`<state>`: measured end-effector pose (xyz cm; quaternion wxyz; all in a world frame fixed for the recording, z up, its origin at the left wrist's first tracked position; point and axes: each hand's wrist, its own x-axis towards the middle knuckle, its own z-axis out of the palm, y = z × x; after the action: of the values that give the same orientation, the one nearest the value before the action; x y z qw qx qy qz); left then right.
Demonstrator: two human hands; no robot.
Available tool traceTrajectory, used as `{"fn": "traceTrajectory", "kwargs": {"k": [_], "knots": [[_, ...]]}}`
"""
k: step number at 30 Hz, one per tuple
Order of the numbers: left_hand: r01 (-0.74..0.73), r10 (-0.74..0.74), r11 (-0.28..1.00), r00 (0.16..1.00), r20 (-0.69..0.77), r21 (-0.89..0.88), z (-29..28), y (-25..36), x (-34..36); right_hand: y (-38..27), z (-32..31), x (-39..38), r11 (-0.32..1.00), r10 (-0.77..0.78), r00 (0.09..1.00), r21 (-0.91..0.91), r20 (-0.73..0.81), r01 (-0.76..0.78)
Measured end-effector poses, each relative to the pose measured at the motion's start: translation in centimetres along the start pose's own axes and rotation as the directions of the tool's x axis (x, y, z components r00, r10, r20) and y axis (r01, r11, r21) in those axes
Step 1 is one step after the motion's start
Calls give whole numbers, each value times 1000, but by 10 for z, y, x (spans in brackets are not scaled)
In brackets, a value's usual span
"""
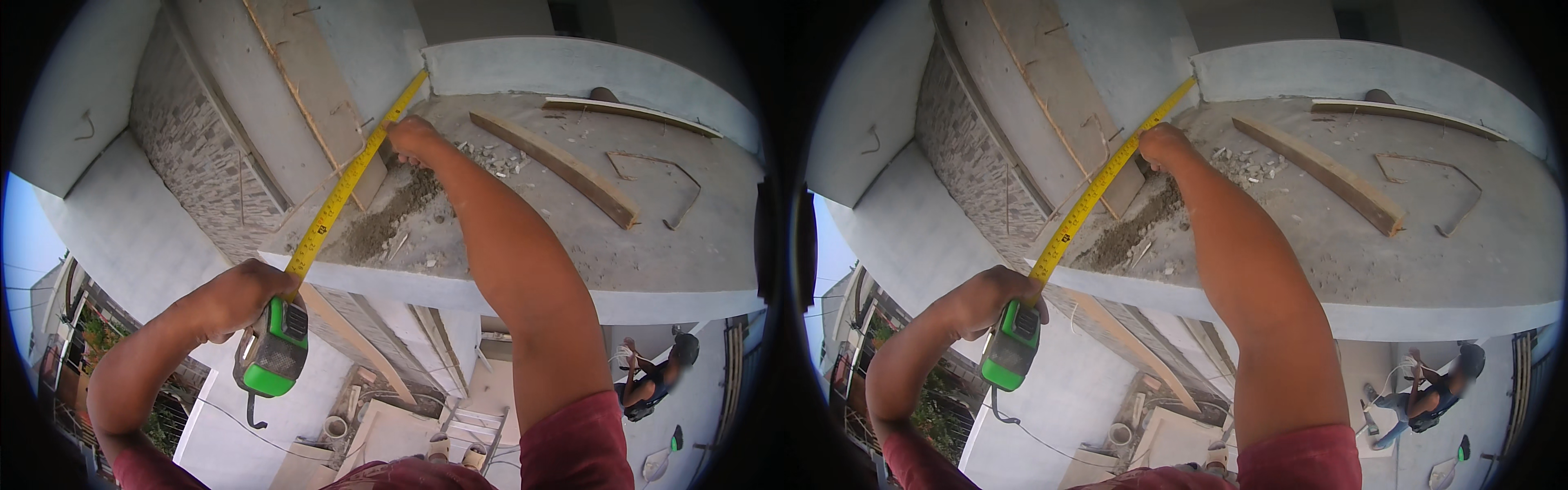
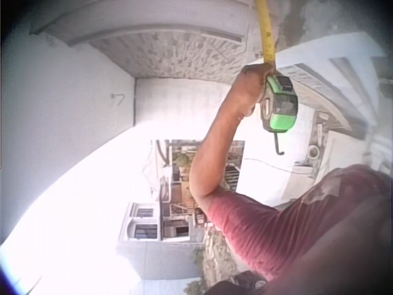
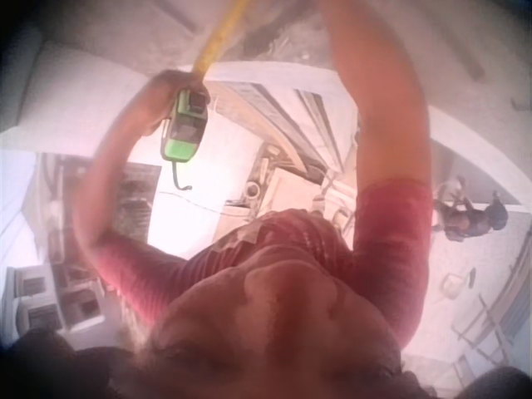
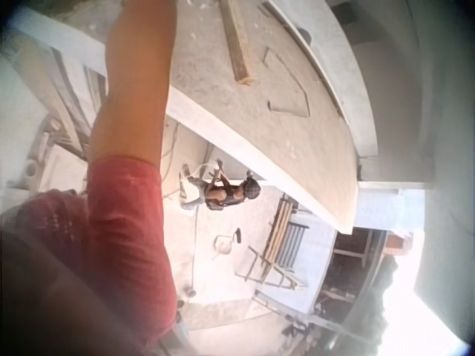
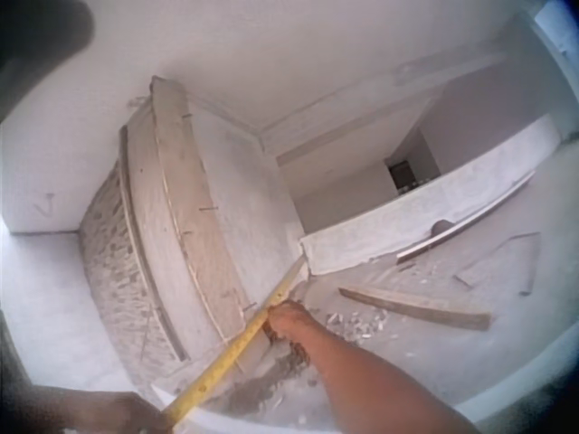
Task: The person positions and secures wooden planks against a curved exterior wall, using a tape measure to check dimensions and a hammer to drive nails. The person repeatedly adjusts the planks and measures the wall to ensure proper fit.
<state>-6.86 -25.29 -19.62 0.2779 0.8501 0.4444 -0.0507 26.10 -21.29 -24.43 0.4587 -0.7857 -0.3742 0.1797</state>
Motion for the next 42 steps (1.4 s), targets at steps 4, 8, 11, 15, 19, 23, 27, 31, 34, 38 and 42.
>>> {"fn": "traceTrajectory", "kwargs": {"k": [4,8,11,15,19,23,27,31,34,38,42], "knots": [[3,-4,992,1000,-10,-125,-3,2,5,7,-12,7,999,30,999,45,-27,-29],[9,-9,997,1000,-5,-78,-12,6,8,16,-24,16,953,-95,995,-289,-4,90],[14,-14,996,1000,4,-83,-14,8,10,23,-26,21,976,-82,994,-210,-75,64],[52,-52,997,999,12,-54,-15,7,11,29,-22,29,971,-127,984,-219,-122,98],[15,-15,1000,999,35,4,-19,9,9,30,-17,39,973,-140,982,-203,-130,112],[81,-80,996,996,38,-39,-21,12,8,28,-15,41,928,-235,966,-320,-111,189],[91,-85,985,995,52,-144,-18,12,7,18,-20,21,958,-231,972,-165,34,234],[100,-94,978,995,43,-182,-17,10,9,5,-38,-5,941,-294,806,305,514,149],[128,-121,974,992,46,-189,-17,8,10,-3,-44,-16,877,-438,692,442,575,188],[118,-113,974,993,39,-196,-18,7,10,-6,-43,-21,824,-517,639,534,570,191],[119,-114,972,993,33,-202,-17,8,9,-6,-40,-18,796,-546,607,584,577,161]]}}
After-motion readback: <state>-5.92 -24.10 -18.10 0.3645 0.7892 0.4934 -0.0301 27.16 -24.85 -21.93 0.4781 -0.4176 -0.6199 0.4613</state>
